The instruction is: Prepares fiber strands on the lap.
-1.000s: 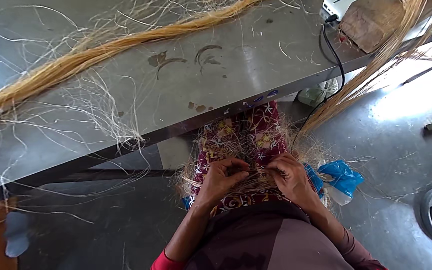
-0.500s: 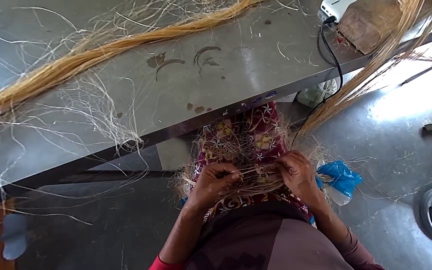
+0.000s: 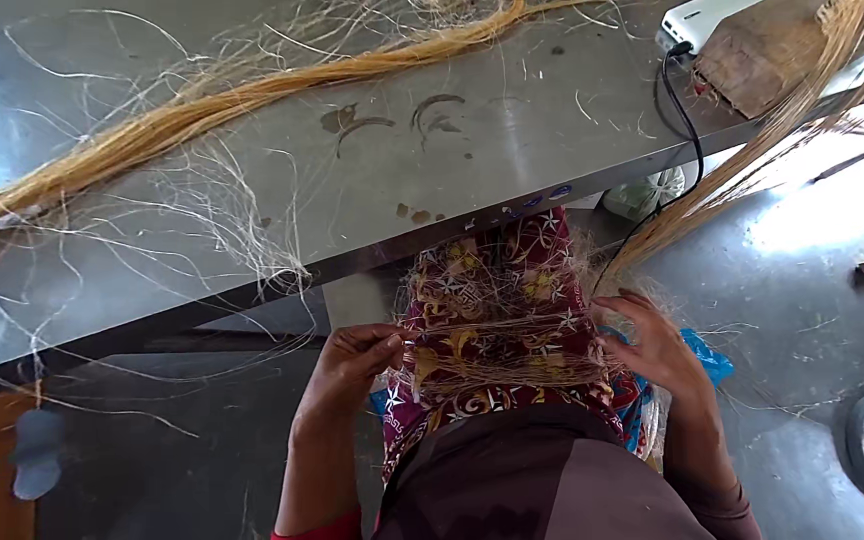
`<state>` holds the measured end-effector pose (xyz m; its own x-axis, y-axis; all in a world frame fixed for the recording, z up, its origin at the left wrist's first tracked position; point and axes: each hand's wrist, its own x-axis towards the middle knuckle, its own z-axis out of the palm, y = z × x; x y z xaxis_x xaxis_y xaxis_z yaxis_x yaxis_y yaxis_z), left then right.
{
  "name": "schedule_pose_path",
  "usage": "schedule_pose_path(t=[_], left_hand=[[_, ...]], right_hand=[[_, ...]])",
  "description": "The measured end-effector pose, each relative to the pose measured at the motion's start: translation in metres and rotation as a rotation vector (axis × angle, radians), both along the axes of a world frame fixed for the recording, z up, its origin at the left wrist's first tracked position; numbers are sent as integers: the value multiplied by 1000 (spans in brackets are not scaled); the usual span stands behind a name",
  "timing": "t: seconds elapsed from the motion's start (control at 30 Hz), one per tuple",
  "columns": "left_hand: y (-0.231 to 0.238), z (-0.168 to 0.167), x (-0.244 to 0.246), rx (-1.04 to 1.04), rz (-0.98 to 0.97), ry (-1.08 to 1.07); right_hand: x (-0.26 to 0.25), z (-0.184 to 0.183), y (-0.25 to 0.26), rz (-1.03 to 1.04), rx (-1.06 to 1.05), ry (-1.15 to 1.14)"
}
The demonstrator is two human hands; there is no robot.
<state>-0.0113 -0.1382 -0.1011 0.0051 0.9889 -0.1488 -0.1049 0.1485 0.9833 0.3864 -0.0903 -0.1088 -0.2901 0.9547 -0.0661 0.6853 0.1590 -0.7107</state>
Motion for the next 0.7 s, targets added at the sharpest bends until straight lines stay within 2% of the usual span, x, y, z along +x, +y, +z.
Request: schedule_pose_path(t=[0.13, 0.2, 0.3, 0.37, 0.47, 0.7], left_hand=[[-3, -1, -1, 16, -30, -23], [-5, -2, 0, 15, -37, -20], [-8, -3, 0, 22, -54, 5], [-11, -2, 0, 20, -61, 8], [-15, -2, -2, 26, -69, 16], [-20, -1, -2, 30, -72, 19]], right_hand=[[-7, 32, -8, -181, 408, 100], [-16, 50, -15, -243, 403, 62], [-28, 58, -20, -106, 245, 219], [-40, 49, -18, 13, 211, 253], [-66, 30, -17, 102, 255, 157], [-109, -7, -11, 148, 568, 55]])
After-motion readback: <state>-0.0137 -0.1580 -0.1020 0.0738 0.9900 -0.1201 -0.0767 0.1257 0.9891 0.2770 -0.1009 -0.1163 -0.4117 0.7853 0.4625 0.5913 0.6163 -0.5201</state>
